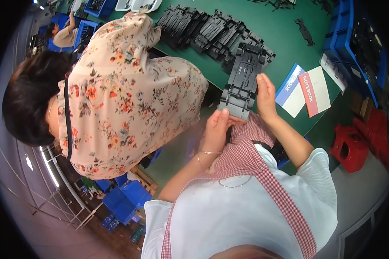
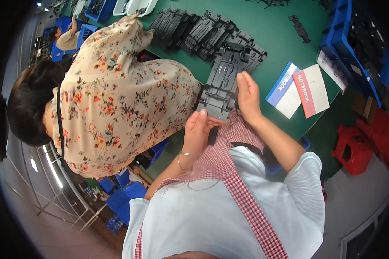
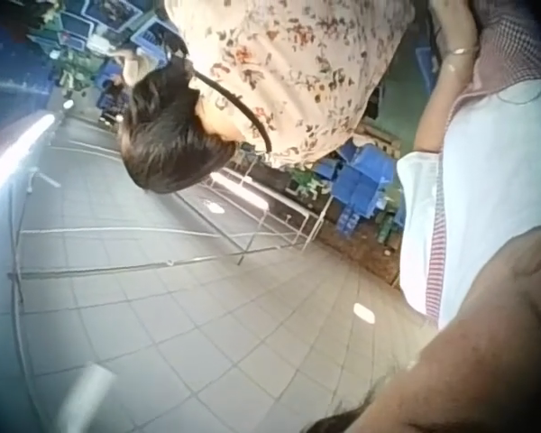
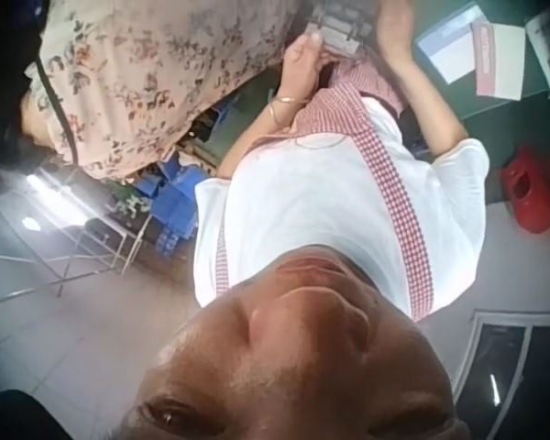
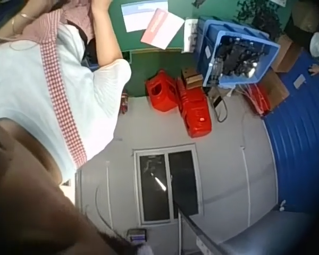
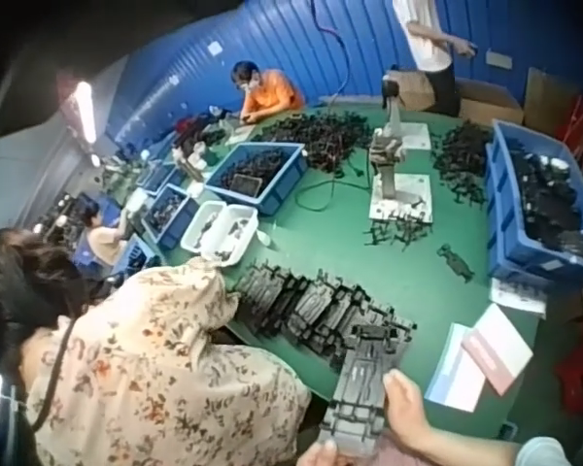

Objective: The person picks up plastic toy car chassis parts from the table by hand, turns them over, and holds and compares them while pointing at different sections.

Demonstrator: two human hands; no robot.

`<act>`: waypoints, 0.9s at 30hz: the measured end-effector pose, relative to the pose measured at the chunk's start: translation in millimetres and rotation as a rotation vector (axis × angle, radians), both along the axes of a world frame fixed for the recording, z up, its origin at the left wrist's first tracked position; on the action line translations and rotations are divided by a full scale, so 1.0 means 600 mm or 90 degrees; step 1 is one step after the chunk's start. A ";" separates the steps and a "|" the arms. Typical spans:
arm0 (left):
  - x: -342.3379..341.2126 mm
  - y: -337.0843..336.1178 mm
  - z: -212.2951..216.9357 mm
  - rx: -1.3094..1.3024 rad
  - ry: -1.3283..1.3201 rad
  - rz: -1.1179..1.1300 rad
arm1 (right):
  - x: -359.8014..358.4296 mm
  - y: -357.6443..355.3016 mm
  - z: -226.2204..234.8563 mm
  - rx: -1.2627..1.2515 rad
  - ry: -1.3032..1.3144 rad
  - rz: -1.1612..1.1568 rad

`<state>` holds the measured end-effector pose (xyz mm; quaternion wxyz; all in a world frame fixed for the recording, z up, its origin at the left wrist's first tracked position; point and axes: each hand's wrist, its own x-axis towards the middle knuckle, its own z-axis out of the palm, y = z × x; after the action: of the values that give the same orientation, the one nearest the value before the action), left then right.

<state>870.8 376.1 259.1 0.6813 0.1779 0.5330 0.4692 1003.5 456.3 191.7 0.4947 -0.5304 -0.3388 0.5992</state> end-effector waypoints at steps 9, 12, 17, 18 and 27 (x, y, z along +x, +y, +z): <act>0.015 0.031 0.005 -0.016 0.062 -0.041 | 0.013 0.022 -0.007 -0.002 -0.005 0.009; 0.003 0.050 -0.002 -0.024 0.062 -0.045 | -0.002 0.052 0.007 -0.006 -0.049 -0.002; -0.023 0.064 -0.017 -0.026 0.051 -0.048 | -0.021 0.072 0.002 0.046 -0.122 0.021; -0.027 0.063 -0.020 -0.029 0.044 -0.048 | -0.023 0.074 0.003 0.051 -0.143 0.034; -0.052 0.081 -0.023 0.080 0.059 -0.080 | -0.058 0.085 -0.019 0.006 -0.062 -0.009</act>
<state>839.4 425.0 245.5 0.6714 0.2749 0.5210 0.4497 968.5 507.2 180.6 0.4841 -0.5588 -0.3615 0.5681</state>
